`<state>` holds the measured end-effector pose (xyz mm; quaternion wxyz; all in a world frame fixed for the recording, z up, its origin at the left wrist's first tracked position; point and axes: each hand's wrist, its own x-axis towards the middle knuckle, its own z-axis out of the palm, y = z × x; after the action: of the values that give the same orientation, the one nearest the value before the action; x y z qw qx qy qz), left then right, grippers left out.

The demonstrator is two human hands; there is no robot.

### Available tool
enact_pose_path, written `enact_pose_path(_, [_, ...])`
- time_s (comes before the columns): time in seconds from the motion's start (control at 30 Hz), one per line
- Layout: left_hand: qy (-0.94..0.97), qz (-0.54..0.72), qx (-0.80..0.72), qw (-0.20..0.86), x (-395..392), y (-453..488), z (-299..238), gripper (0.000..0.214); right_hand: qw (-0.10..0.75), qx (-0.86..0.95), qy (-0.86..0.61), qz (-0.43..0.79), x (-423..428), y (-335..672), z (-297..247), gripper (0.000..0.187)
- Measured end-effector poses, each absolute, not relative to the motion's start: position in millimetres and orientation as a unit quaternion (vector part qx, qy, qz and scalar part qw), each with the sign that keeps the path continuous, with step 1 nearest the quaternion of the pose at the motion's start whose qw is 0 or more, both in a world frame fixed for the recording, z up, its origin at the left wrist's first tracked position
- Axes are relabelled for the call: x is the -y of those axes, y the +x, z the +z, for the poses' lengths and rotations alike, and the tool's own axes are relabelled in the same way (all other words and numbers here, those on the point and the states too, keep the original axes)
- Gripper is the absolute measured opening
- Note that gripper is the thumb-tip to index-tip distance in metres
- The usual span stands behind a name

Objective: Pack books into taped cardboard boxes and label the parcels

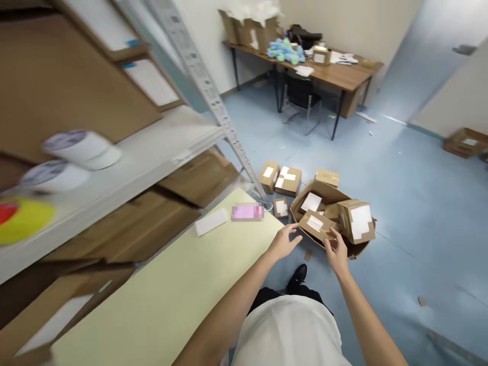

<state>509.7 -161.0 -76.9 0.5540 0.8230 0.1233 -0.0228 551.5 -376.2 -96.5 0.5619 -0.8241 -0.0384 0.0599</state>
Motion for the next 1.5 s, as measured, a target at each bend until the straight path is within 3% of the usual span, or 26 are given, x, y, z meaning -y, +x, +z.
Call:
enact_pose_path(0.37, [0.761, 0.191, -0.344, 0.516, 59, 300, -49, 0.040, 0.533, 0.278, -0.776, 0.190, 216, 463, -56, 0.053])
enact_pose_path(0.7, [0.596, 0.358, -0.564, 0.446, 61, 126, -48, 0.042, 0.419, 0.527, -0.649, 0.355, 88, 348, -40, 0.052])
enact_pose_path(0.87, [0.491, 0.412, -0.676, 0.364, 109, 77, -45, 0.037, 0.342, 0.626, -0.542, 0.443, 37, 300, -51, 0.050])
enact_pose_path(1.07, [0.353, 0.438, -0.787, 0.253, 198, 26, -34, 0.034, 0.175, 0.773, -0.335, 0.510, 12, 197, -45, 0.045])
enact_pose_path(1.27, [0.219, 0.404, -0.874, 0.158, 310, -30, -43, 0.045, 0.063, 0.904, -0.119, 0.405, 64, 65, -28, 0.037])
enact_pose_path(1.5, [0.031, 0.358, -0.931, 0.063, 452, -152, -68, 0.049, 0.002, 0.960, 0.086, 0.266, 177, -94, -34, 0.058])
